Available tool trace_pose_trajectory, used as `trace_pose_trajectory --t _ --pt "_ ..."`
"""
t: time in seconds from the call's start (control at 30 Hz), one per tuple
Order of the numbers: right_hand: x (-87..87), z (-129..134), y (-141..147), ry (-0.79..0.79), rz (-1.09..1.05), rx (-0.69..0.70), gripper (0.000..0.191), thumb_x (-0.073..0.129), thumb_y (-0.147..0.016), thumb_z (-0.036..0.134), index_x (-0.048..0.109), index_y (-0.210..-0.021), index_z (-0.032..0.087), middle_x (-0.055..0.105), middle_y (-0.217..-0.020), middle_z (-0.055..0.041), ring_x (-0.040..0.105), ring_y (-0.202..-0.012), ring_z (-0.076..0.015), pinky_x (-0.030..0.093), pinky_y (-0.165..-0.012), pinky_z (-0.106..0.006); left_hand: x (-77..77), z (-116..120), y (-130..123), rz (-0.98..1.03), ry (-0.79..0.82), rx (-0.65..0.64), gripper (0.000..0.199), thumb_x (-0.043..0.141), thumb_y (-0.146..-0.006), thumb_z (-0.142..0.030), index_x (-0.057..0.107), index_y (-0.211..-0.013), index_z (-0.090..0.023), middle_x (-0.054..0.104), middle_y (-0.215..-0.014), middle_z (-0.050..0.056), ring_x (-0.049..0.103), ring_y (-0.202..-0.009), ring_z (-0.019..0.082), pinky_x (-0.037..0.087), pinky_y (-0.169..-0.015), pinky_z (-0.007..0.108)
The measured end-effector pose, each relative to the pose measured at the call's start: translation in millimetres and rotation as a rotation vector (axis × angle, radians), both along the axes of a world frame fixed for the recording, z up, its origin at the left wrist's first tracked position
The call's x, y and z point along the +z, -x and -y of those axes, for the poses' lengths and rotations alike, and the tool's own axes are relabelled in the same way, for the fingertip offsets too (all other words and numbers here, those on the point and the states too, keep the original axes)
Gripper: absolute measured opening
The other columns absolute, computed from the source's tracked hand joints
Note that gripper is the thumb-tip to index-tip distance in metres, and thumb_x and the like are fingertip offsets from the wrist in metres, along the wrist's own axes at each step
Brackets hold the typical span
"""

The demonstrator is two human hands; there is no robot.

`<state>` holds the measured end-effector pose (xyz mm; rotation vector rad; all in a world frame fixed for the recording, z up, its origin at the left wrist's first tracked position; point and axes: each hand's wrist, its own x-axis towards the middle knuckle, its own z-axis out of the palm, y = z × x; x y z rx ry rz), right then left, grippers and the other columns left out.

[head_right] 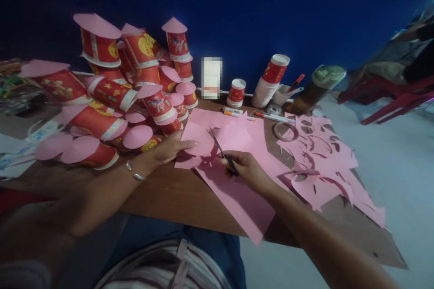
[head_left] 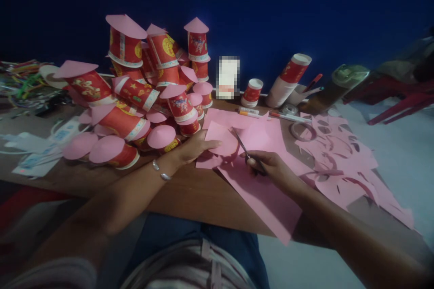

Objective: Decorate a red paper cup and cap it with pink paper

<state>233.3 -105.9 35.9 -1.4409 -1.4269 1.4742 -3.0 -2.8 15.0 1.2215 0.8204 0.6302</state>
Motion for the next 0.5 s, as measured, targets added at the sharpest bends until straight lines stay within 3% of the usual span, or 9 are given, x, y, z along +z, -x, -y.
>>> trace_pose_trajectory --t 0.27,0.5 --pt "1.0 -0.9 1.6 -0.007 0.018 0.017 0.053 0.065 -0.082 0.071 0.062 -0.079 0.018 0.057 -0.064 0.0009 0.045 -0.057 -0.0107 0.032 -0.051 -0.024 -1.3 -1.7 2.0 -0.052 -0.058 -0.027 0.033 0.083 -0.072 -0.035 0.059 -0.082 -0.015 0.060 -0.075 -0.001 0.052 -0.067 0.012 0.041 -0.061 0.025" --pt "1.8 -1.5 3.2 -0.033 -0.001 0.012 0.054 0.065 -0.083 0.071 0.059 -0.074 0.019 0.058 -0.062 0.0005 0.048 -0.058 -0.0113 0.036 -0.054 -0.026 2.5 0.3 1.6 -0.034 -0.008 -0.017 0.036 0.085 -0.070 -0.036 0.063 -0.090 -0.014 0.064 -0.082 0.001 0.057 -0.071 0.013 0.046 -0.063 0.026"
